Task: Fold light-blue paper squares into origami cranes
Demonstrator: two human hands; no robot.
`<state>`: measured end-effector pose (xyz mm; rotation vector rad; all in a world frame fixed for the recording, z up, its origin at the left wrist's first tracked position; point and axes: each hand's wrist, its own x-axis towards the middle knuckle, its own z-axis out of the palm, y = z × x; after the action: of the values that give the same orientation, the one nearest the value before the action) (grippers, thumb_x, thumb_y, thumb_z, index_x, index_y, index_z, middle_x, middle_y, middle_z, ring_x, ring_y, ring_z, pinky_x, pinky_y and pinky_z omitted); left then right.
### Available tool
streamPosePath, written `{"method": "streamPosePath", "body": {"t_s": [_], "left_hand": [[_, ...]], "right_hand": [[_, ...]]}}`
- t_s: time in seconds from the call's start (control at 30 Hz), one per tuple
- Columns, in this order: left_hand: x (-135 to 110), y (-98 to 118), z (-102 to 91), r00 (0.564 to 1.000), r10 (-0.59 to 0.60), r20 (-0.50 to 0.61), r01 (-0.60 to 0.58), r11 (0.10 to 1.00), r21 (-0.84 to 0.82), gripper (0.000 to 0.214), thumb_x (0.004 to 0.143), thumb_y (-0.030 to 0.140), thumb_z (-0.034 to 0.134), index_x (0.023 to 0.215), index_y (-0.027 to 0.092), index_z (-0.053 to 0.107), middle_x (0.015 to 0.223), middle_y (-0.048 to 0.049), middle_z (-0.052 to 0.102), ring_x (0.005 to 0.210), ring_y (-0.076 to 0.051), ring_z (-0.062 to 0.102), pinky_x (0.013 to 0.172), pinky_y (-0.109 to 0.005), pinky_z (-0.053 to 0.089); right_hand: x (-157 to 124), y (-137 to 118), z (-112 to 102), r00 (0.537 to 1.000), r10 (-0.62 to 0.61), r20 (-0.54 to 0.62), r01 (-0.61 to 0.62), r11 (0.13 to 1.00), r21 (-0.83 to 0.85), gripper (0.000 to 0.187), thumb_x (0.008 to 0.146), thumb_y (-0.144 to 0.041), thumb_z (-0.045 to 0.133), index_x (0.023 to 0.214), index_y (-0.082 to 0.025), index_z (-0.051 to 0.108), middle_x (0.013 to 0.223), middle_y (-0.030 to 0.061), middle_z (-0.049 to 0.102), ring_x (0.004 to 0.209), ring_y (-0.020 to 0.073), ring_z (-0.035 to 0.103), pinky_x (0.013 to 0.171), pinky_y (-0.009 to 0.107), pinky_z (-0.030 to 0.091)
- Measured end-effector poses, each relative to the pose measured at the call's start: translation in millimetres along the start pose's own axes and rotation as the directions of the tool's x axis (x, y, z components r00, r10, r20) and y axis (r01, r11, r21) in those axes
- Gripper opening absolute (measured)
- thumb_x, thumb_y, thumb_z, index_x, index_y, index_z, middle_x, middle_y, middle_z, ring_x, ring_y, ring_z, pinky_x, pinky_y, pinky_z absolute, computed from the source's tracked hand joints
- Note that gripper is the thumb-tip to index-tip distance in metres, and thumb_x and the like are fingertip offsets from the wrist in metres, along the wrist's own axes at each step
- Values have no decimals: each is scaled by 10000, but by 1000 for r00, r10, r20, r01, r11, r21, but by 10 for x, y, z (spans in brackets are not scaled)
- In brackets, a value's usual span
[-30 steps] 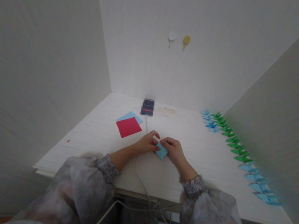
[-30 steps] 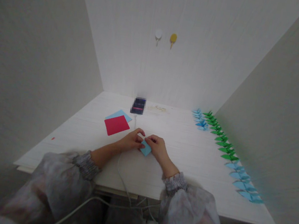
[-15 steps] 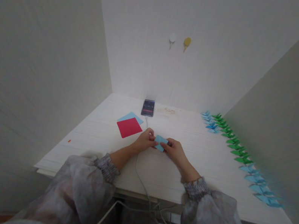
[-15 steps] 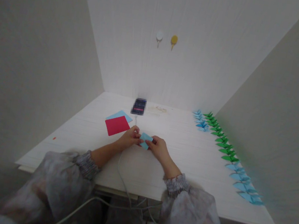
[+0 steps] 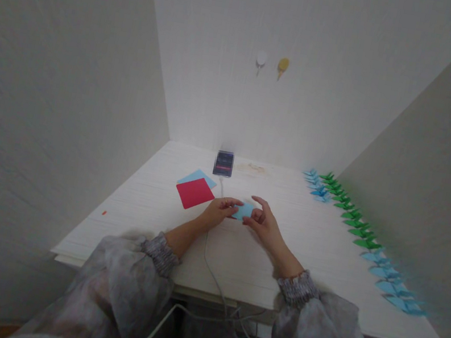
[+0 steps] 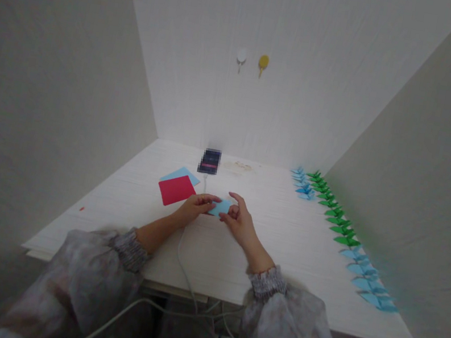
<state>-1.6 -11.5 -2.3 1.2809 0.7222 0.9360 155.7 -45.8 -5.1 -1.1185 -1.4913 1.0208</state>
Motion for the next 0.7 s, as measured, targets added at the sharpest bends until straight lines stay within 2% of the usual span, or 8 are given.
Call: {"method": "streamPosePath", "body": {"t_s": [0.1,0.2,0.33,0.43,0.6,0.7], "left_hand": [[-8,33,5,1000,-13,-6,12,996,-89,302,660,294,544,903,117,573,852,-52,603,776,-127,547,768,-299,417],[-28,49,1,999,-15,30,19,989,-147,328,663,279,546,945,112,563,866,-68,613,796,-142,553,800,-324,395],[-51,38,-11,995,10,95,6,987,-163,409,586,187,620,982,122,544,857,-59,623,794,-144,559,815,-332,374],[-58,27,-10,995,19,102,-4,989,-145,448,559,174,638,993,127,538,838,-50,629,783,-142,560,804,-331,374],[-60,46,10,999,5,47,-1,995,-95,379,564,232,633,922,120,577,785,-45,631,728,-136,558,754,-310,395],[-57,69,25,1000,6,0,-6,998,-69,260,593,272,607,796,110,606,679,-24,615,630,-106,543,681,-272,408]], "right_hand": [[-18,-49,-16,997,-81,-3,80,987,-139,321,617,-282,593,924,-208,537,759,7,581,657,119,529,613,246,423],[-33,-81,-42,999,-41,-13,38,983,-180,229,630,-326,581,812,-187,587,763,31,599,677,145,539,620,266,423],[-45,-100,-60,999,26,-34,-26,1000,16,247,632,-322,584,832,-178,588,710,29,622,651,153,576,621,275,431],[-43,-101,-55,998,47,-42,-41,990,138,218,616,-295,603,797,-174,599,687,19,627,631,145,587,640,282,436],[-41,-87,-34,997,69,-40,-60,979,193,232,582,-302,628,776,-176,612,654,9,625,612,147,587,624,294,449],[-46,-91,-17,997,67,-39,-60,984,167,267,538,-316,656,766,-183,617,602,-3,611,591,153,579,568,283,453]]}}
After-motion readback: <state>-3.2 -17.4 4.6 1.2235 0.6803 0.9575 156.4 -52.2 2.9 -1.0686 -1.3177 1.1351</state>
